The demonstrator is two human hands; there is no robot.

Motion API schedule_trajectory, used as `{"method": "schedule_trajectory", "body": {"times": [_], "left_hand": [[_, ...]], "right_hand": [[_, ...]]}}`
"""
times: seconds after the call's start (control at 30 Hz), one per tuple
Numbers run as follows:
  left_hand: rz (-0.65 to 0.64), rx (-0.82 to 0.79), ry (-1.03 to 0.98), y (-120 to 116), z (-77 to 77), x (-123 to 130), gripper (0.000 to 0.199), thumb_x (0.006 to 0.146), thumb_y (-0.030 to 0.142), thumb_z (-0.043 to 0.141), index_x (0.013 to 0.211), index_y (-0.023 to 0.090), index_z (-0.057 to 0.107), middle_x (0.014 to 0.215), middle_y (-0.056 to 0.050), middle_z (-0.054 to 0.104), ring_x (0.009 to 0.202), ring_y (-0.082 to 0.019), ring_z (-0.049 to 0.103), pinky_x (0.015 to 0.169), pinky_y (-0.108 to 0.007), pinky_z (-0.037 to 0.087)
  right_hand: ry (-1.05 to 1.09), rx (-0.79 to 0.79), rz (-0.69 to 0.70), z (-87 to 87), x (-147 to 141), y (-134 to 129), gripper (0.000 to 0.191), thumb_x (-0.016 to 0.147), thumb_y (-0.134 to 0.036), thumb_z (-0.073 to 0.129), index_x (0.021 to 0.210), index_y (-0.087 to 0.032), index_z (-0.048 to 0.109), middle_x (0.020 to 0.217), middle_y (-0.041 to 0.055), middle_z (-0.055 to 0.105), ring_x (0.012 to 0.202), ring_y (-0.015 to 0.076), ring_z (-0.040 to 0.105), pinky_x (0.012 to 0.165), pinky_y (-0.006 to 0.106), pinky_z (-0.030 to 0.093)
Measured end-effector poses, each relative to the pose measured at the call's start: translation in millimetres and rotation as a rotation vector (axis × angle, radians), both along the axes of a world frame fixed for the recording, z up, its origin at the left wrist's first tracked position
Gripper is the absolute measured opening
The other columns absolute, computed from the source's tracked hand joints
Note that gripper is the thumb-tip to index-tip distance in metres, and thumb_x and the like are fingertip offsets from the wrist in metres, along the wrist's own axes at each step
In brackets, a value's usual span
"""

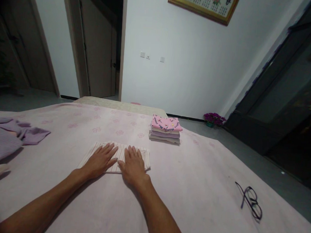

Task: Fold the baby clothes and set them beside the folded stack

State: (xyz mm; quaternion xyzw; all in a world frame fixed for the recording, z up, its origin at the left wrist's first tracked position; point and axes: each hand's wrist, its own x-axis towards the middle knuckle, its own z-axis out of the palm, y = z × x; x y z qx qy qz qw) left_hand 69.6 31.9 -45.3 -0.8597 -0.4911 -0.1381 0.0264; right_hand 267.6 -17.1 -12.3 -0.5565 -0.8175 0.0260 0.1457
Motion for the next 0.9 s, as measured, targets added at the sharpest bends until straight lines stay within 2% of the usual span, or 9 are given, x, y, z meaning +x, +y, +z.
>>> {"method": "schedule_trajectory", "body": {"times": [0.17,0.33,0.5,0.6,0.67,0.77,0.83,0.9], "left_hand": [[0.086,-0.093,0.059,15.1,-2.5,-26.3,0.068,0.099,0.058,0.034,0.156,0.021,0.039,0.163,-0.015,0.031,0.152,-0.036,0.025,0.121,-0.057,0.019],[0.231,-0.169,0.062,29.1,-5.1,-60.3,0.072,0.099,0.06,0.029,0.159,0.021,0.031,0.166,-0.015,0.024,0.153,-0.036,0.022,0.12,-0.056,0.021],[0.313,-0.201,0.069,27.8,-10.2,-75.3,0.071,0.099,0.056,0.029,0.16,0.019,0.027,0.165,-0.016,0.027,0.153,-0.035,0.022,0.12,-0.054,0.019],[0.346,-0.168,0.058,23.5,-13.6,-77.4,0.07,0.1,0.053,0.028,0.16,0.017,0.026,0.165,-0.016,0.029,0.153,-0.035,0.024,0.12,-0.054,0.019],[0.386,-0.128,0.041,19.4,-13.8,-78.1,0.071,0.1,0.051,0.028,0.159,0.011,0.029,0.163,-0.018,0.033,0.151,-0.035,0.026,0.119,-0.052,0.021],[0.466,-0.081,0.007,11.1,-7.4,-77.7,0.07,0.098,0.053,0.03,0.147,0.005,0.048,0.151,-0.023,0.048,0.142,-0.036,0.041,0.114,-0.048,0.03],[0.525,-0.056,-0.028,4.8,0.9,-76.0,0.066,0.095,0.056,0.033,0.133,0.01,0.061,0.136,-0.022,0.061,0.127,-0.037,0.053,0.104,-0.047,0.038],[0.574,-0.051,-0.051,-0.6,10.0,-73.5,0.06,0.092,0.057,0.037,0.121,0.014,0.067,0.121,-0.019,0.067,0.112,-0.037,0.059,0.095,-0.046,0.042]], "right_hand": [[-0.043,-0.057,-0.077,-8.0,17.4,6.5,0.064,0.103,-0.049,0.037,0.155,-0.012,0.036,0.163,0.0144,0.03,0.153,0.0286,0.02,0.125,0.049,0.008],[-0.053,-0.072,-0.104,-8.2,30.0,10.0,0.063,0.103,-0.05,0.036,0.156,-0.016,0.036,0.164,0.0122,0.028,0.153,0.0257,0.02,0.124,0.048,0.006],[-0.063,-0.068,-0.143,-9.8,38.7,10.9,0.061,0.104,-0.05,0.033,0.157,-0.019,0.034,0.164,0.0097,0.03,0.154,0.0251,0.018,0.124,0.049,0.003],[-0.064,-0.07,-0.155,-10.8,41.7,11.3,0.061,0.104,-0.05,0.03,0.158,-0.02,0.032,0.164,0.0088,0.03,0.154,0.0254,0.017,0.124,0.05,0.004],[-0.066,-0.078,-0.161,-11.9,42.3,11.9,0.061,0.105,-0.05,0.028,0.158,-0.02,0.032,0.164,0.0084,0.029,0.154,0.0258,0.016,0.124,0.051,0.005],[-0.076,-0.078,-0.17,-14.2,42.3,13.0,0.06,0.105,-0.049,0.028,0.158,-0.02,0.032,0.164,0.0076,0.029,0.154,0.0258,0.016,0.124,0.051,0.005],[-0.082,-0.063,-0.172,-15.5,42.7,13.3,0.059,0.105,-0.047,0.028,0.157,-0.02,0.033,0.164,0.0072,0.03,0.154,0.0253,0.017,0.124,0.051,0.006],[-0.087,-0.044,-0.175,-15.8,43.2,12.7,0.058,0.105,-0.046,0.028,0.157,-0.02,0.035,0.163,0.0074,0.032,0.154,0.0253,0.018,0.124,0.051,0.006]]}}
